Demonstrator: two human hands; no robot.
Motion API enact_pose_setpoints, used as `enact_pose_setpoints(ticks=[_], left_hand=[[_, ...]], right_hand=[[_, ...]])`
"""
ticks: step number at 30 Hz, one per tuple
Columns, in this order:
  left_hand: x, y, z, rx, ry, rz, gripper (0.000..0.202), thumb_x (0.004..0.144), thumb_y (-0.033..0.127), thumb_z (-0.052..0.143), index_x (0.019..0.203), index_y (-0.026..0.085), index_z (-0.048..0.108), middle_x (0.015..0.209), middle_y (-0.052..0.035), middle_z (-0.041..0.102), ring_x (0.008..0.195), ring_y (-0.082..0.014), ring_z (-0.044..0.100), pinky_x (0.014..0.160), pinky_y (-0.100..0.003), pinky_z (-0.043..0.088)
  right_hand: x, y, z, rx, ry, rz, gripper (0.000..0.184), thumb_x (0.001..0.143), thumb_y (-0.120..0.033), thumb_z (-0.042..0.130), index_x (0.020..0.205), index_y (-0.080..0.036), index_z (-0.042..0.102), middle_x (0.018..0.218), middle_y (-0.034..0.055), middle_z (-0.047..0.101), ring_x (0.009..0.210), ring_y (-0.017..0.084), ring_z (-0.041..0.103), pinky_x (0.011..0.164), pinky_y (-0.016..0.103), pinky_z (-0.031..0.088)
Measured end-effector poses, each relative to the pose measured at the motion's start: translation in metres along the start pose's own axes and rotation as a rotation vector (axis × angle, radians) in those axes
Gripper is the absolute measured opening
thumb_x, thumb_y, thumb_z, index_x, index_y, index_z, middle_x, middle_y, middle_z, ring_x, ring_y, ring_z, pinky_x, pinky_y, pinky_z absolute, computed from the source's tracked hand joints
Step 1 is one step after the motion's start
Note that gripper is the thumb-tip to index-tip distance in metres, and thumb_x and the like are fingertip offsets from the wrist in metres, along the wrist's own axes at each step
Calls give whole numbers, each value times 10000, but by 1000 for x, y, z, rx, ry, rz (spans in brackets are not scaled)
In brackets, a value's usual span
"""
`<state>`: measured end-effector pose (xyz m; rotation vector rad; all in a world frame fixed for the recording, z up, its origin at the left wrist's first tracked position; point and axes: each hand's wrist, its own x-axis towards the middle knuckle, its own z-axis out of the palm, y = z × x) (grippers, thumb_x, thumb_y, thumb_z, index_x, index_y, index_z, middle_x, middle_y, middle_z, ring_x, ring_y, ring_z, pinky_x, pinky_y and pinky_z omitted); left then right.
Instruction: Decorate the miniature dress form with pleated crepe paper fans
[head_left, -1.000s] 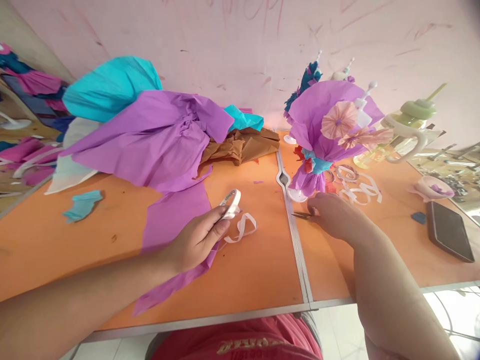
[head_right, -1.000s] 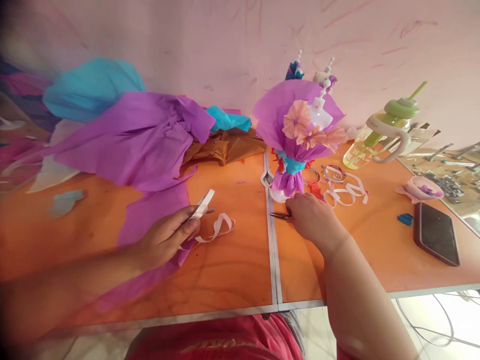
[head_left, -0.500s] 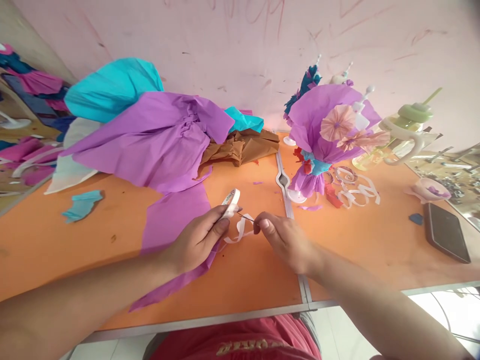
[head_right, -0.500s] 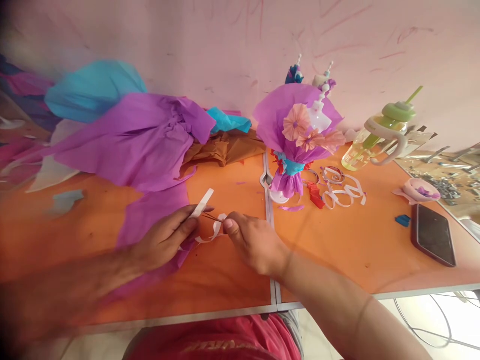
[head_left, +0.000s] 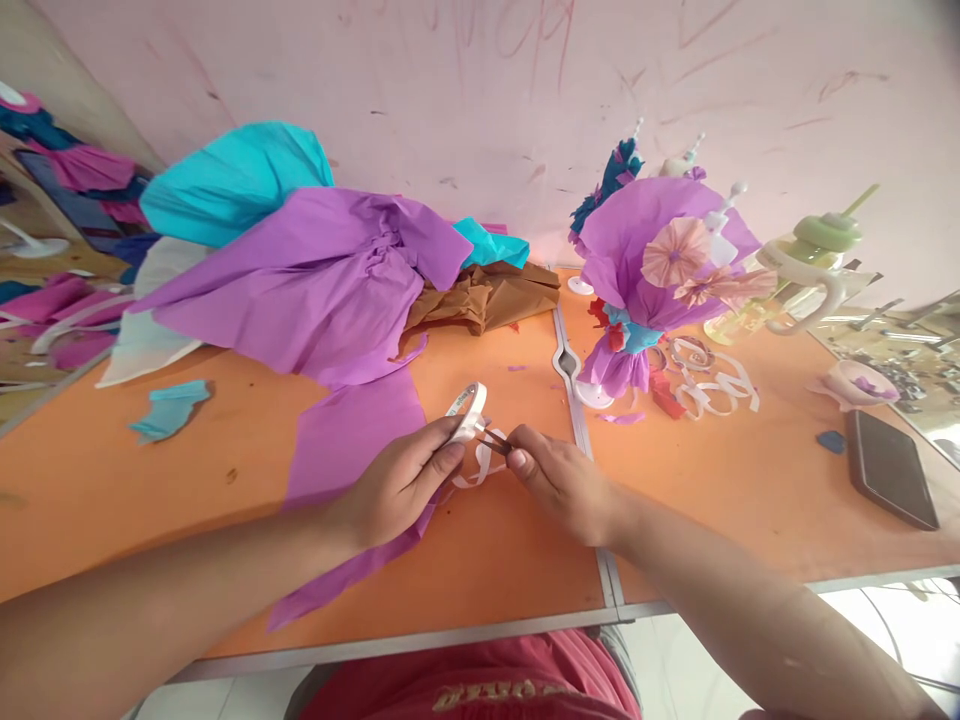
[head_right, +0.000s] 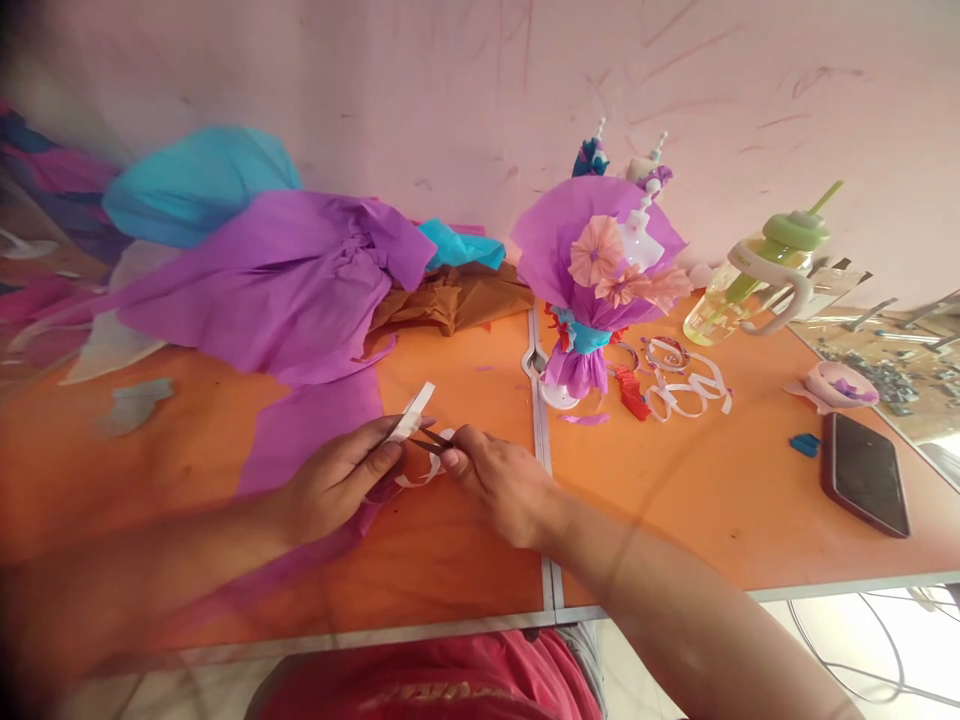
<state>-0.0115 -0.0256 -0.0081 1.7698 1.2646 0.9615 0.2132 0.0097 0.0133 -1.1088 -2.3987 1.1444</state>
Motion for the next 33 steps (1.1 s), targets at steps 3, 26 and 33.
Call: enact_pose_setpoints(ticks=[3,26,33], left_hand=[[0,1,0,-2,-56,-19,416,1021,465,378,1195,186,632,865,-35,707,865,-192,685,786,-267,546],[0,-1,0,-124,-228,34,368,1021,447,374,994,158,601,785,-19,569,677,-132,515,633,-241,468],[0,-1,0,-67,-215,21,387,1021,441,382,1214,172,582,782,-6,585,695,-145,551,665,-250,488]], right_hand=[[0,-1,1,-21,-23,-3,382,1049,-527,224,933,-224,426,807,-12,527,667,125,469,642,286,360],[-2,-7,-3,93,-87,-58,379,1043,-548,246,1005,-228,446,718,-42,431,612,117,390,637,273,330],[-2,-9,-10,114,-140,-49,431,1032,-578,271,1029,-223,515,719,-37,441,633,115,421,654,268,356]])
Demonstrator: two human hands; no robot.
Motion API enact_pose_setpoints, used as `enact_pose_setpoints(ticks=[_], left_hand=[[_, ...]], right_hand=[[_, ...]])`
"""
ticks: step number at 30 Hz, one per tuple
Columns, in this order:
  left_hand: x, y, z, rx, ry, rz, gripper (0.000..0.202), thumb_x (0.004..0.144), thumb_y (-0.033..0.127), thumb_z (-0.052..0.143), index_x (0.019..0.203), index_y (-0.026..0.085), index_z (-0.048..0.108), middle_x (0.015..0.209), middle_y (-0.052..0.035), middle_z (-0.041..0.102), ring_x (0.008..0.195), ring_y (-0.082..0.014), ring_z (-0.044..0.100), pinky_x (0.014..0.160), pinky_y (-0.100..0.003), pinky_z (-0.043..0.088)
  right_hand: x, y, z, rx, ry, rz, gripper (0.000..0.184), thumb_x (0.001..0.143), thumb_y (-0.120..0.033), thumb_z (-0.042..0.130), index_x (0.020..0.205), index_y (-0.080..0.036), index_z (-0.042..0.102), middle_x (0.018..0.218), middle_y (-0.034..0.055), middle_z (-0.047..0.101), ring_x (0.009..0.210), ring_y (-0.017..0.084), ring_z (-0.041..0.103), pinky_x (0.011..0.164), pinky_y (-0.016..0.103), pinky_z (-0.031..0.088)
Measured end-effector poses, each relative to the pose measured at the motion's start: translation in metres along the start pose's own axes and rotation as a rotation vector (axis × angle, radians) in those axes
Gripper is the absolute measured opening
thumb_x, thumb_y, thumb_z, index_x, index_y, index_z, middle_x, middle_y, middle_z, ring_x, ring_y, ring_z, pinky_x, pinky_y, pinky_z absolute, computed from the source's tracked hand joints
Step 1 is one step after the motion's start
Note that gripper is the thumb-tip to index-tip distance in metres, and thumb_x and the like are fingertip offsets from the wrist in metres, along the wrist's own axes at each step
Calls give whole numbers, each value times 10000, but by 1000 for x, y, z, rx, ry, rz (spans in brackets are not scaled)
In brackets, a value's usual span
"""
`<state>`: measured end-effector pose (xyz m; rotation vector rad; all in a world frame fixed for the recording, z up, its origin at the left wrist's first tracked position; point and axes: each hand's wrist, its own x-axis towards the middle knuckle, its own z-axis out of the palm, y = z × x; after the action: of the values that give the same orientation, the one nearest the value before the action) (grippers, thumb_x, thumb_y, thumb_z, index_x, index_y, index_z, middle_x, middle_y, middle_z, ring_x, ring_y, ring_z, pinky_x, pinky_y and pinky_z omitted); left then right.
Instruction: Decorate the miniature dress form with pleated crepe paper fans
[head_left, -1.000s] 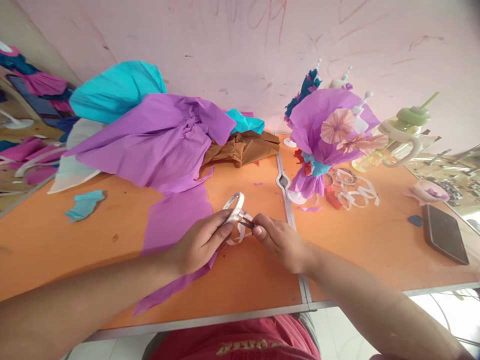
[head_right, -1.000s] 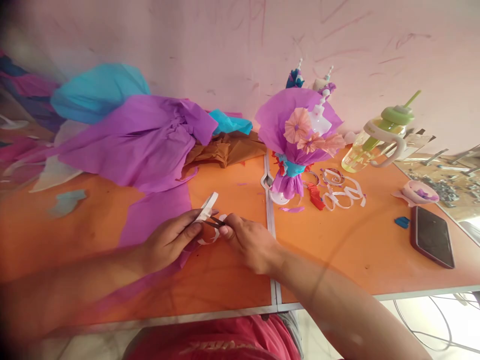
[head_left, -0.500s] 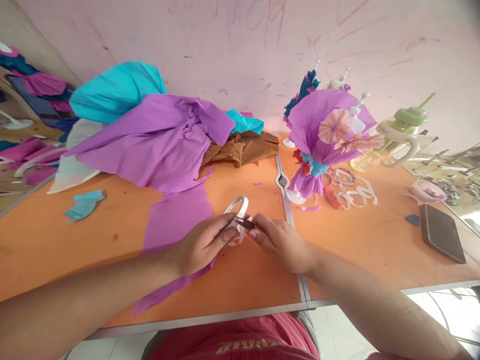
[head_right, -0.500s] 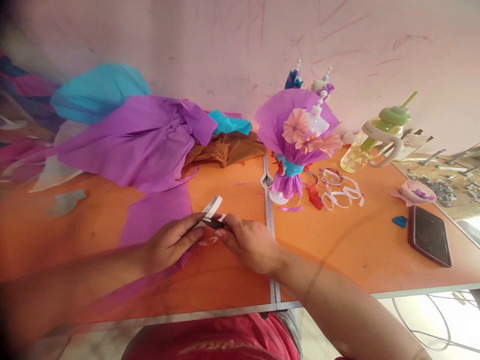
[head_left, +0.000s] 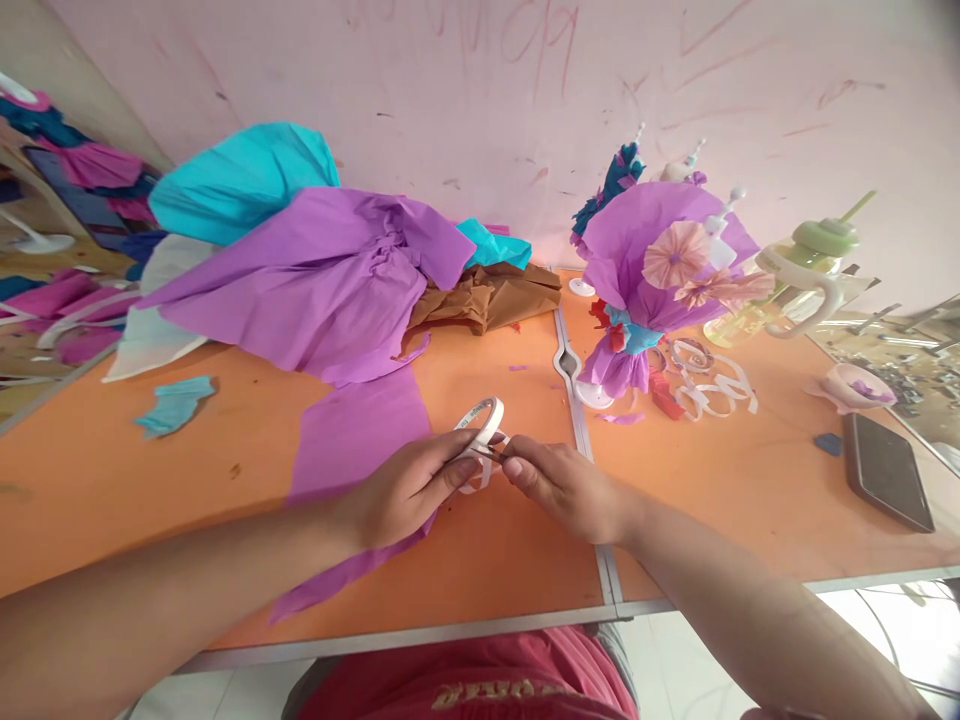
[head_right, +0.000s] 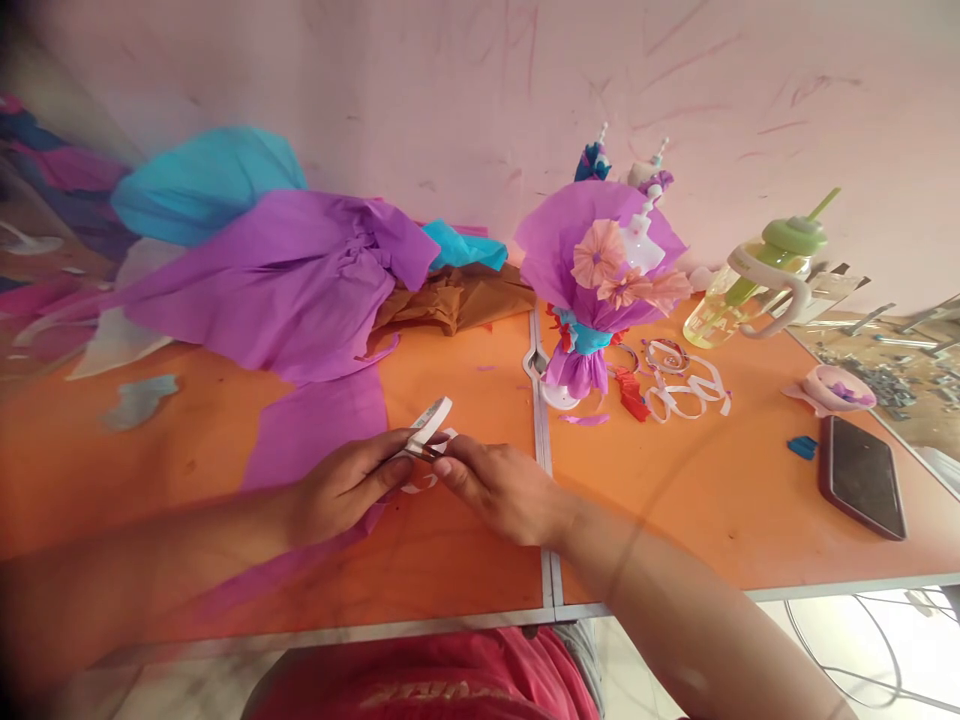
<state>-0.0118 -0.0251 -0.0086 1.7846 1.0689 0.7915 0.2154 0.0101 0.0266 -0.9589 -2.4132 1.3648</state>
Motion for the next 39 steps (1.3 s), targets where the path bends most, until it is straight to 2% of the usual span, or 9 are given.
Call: enact_pose_setpoints(ticks=[5,9,11,16,22,27,32,35,39], left_hand=[[-1,-1,-2,21,-32,33,422,1027,447,354,1270,169,559,801,-16,595,675,-139,547,656,-253,504],[-3,-2,-1,-17,-7,33,399,1019,445,386,1251,171,561,877,-47,629,819,-179,599,886,-343,525],[-2,-1,-1,-25,-13,34,374,1017,446,392,1179,173,589,865,-43,626,787,-171,583,929,-367,517],[-1,4,-2,8,-11,64,382,1021,450,366,1005,174,630,841,-42,616,715,-151,542,857,-331,532],[-3,2,-3,-43,48,-29,467,1018,467,373,1348,177,531,843,-54,652,600,-141,522,565,-257,493],[-5,-2,-1,-70,121,-6,470,1015,466,402,1348,175,562,1082,-100,705,996,-240,659,873,-343,553],[-6,-4,-3,-90,156,-20,486,1004,473,440,1391,202,553,1393,-100,617,1341,-268,535,1156,-394,404],[-6,-7,-7,-70,135,-9,515,999,483,445,1420,201,534,1495,-101,535,1440,-273,430,1225,-420,313],[-4,-9,-6,-87,106,-19,550,998,496,436,1446,186,501,1509,-114,517,1432,-282,439,1220,-428,320]], right_hand=[[-1,-1,-6,62,-58,37,446,1008,-613,325,903,-214,496,700,-44,401,629,102,393,610,248,339],[0,2,-6,162,-85,35,455,1000,-619,344,824,-210,438,695,-48,381,618,90,371,579,232,340],[0,4,-4,208,-83,45,462,995,-627,352,806,-210,421,685,-54,369,597,82,352,553,224,329],[0,7,0,375,-50,55,478,975,-657,373,806,-211,411,666,-69,348,547,66,340,506,214,330],[2,11,6,555,-51,38,482,968,-668,379,826,-211,430,629,-81,387,460,60,385,448,217,350],[3,13,9,597,-34,25,480,970,-667,374,814,-215,412,624,-82,370,465,64,368,449,220,361],[2,13,4,342,109,98,510,984,-671,303,879,-206,484,682,-53,386,552,78,368,503,221,378],[3,14,0,223,125,130,532,982,-685,277,890,-211,499,695,-41,411,590,90,426,527,225,389],[4,17,-7,52,206,202,514,973,-691,304,862,-219,475,690,-38,428,594,98,418,514,221,364]])
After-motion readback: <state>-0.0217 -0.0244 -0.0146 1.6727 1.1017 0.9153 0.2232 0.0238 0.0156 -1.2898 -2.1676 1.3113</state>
